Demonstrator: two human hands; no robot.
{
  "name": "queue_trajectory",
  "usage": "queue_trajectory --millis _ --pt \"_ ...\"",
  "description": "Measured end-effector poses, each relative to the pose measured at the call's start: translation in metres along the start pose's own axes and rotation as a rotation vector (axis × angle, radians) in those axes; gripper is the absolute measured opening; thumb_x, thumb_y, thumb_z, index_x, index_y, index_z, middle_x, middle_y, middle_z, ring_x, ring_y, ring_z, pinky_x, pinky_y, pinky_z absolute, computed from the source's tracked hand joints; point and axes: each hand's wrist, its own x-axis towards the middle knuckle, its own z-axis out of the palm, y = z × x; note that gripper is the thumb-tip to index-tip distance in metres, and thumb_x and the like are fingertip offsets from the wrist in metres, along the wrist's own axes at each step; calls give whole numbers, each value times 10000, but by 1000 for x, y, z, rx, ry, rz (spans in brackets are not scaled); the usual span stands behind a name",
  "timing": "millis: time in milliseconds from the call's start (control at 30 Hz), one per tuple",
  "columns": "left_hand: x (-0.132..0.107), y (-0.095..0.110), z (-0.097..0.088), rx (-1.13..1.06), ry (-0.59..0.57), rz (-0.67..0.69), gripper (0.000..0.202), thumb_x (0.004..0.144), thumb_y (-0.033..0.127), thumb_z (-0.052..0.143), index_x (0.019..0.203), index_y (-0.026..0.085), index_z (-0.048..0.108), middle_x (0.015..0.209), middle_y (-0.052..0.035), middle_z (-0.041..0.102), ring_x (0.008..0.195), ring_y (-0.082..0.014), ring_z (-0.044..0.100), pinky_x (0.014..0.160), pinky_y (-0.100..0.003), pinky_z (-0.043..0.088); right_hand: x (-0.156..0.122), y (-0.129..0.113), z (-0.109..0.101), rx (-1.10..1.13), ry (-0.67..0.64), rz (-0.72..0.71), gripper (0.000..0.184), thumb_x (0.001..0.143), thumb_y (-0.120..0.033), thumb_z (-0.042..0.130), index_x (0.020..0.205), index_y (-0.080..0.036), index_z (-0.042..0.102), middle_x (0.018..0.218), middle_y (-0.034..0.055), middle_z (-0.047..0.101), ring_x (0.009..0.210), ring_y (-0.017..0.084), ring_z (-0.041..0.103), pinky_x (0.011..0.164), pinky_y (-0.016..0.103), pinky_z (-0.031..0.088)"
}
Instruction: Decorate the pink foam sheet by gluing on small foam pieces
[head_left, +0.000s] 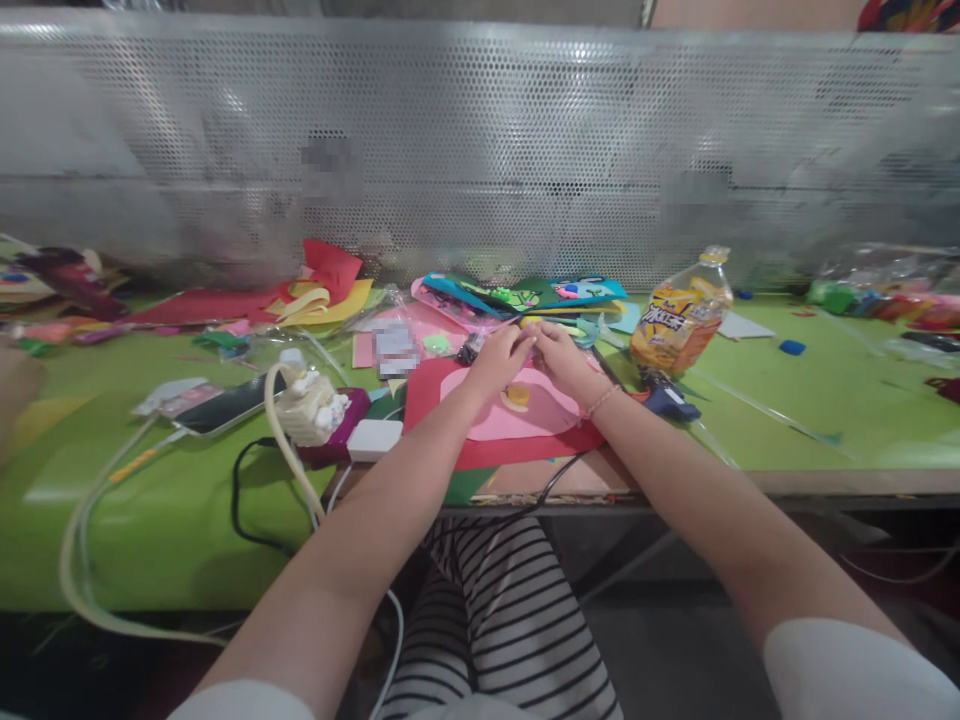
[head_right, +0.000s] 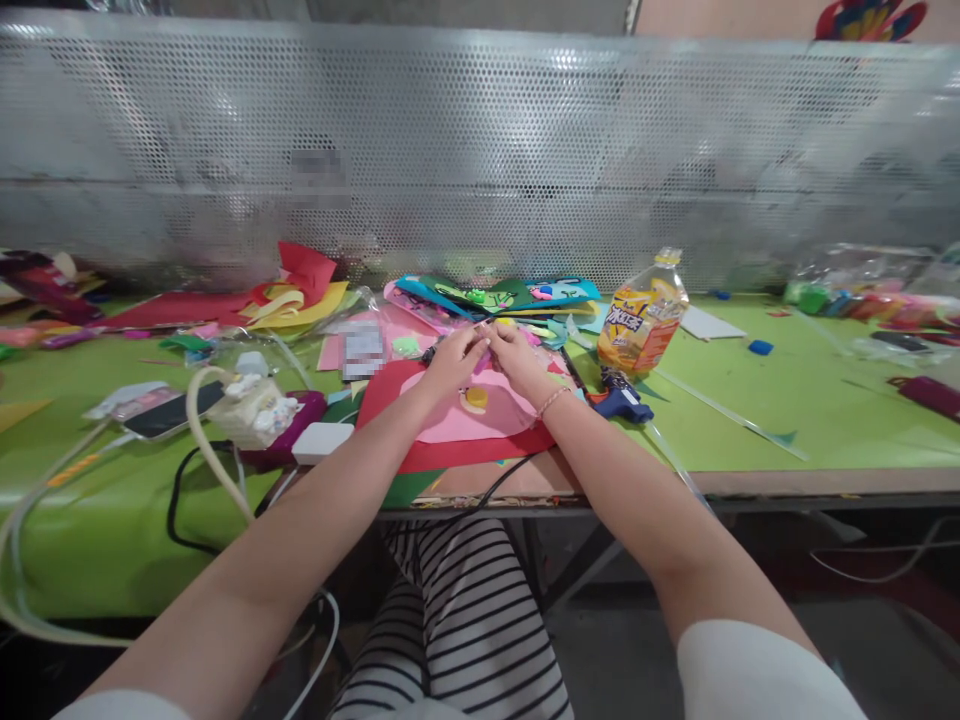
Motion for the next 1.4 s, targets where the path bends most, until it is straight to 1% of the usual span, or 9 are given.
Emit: queue_trajectory --millis 200,500,667,800,867,967,1067,1200,1400 --pt "-2 3 -2 42 4 -18 203 834 260 497 659 192 419 665 -18 497 678 -156 479 680 -301 392 -1 1 3 79 -18 51 451 630 -597 686 664 -208 460 513 -79 374 426 50 301 395 200 223" --pt "-1 8 -3 33 14 15 158 800 144 401 652 198 395 707 -30 511 707 -162 473 707 -297 375 -8 -10 9 113 -46 28 519 572 -605 723 618 -205 395 507 -87 304 451 52 250 419 202 214" --pt "1 8 -3 -99 101 -110 214 823 174 388 616 200 343 626 7 442 654 -135 437 661 -264 347 -3 -7 4 79 -30 2 444 661 -530 680 607 -210 377 496 -81 320 435 61 289 422 208 264" --pt "2 6 -5 -149 164 -203 259 854 205 375 602 200 315 597 22 399 622 -121 403 632 -251 325 0 0 1 -61 -58 40 354 738 -452 594 585 -209 388 483 -59 397 410 74 376 408 220 295" --pt "2 5 -6 -126 153 -181 261 855 189 376 602 201 313 593 23 397 626 -122 404 634 -251 322 0 1 1 -100 -59 47 360 771 -494 531 594 -211 397 483 -54 413 400 77 386 407 224 306" --pt "1 6 -5 -64 122 -106 256 842 152 386 606 207 303 604 14 410 642 -134 420 644 -263 333 -2 -3 2 -195 -25 -19 385 801 -535 479 601 -214 404 470 -52 412 405 80 386 415 225 312" --pt "-1 6 -3 0 112 -61 255 837 139 383 610 214 293 618 1 420 652 -148 434 651 -280 349 -6 -7 4 -333 1 -77 328 823 -433 491 597 -218 389 447 -56 397 423 86 395 434 221 318" --pt "-2 5 -3 66 85 -25 237 842 147 369 625 214 303 646 -15 443 680 -155 458 669 -282 368 -8 -7 2 -422 -18 -105 233 823 -235 418 595 -220 374 439 -55 377 435 95 390 446 224 306" --pt "-1 6 -5 117 -2 71 171 857 152 357 719 195 449 773 -74 536 842 -195 529 795 -313 400 -4 -3 -1 -507 0 -205 234 827 -217 368 593 -223 374 478 -46 384 473 111 377 471 250 278"
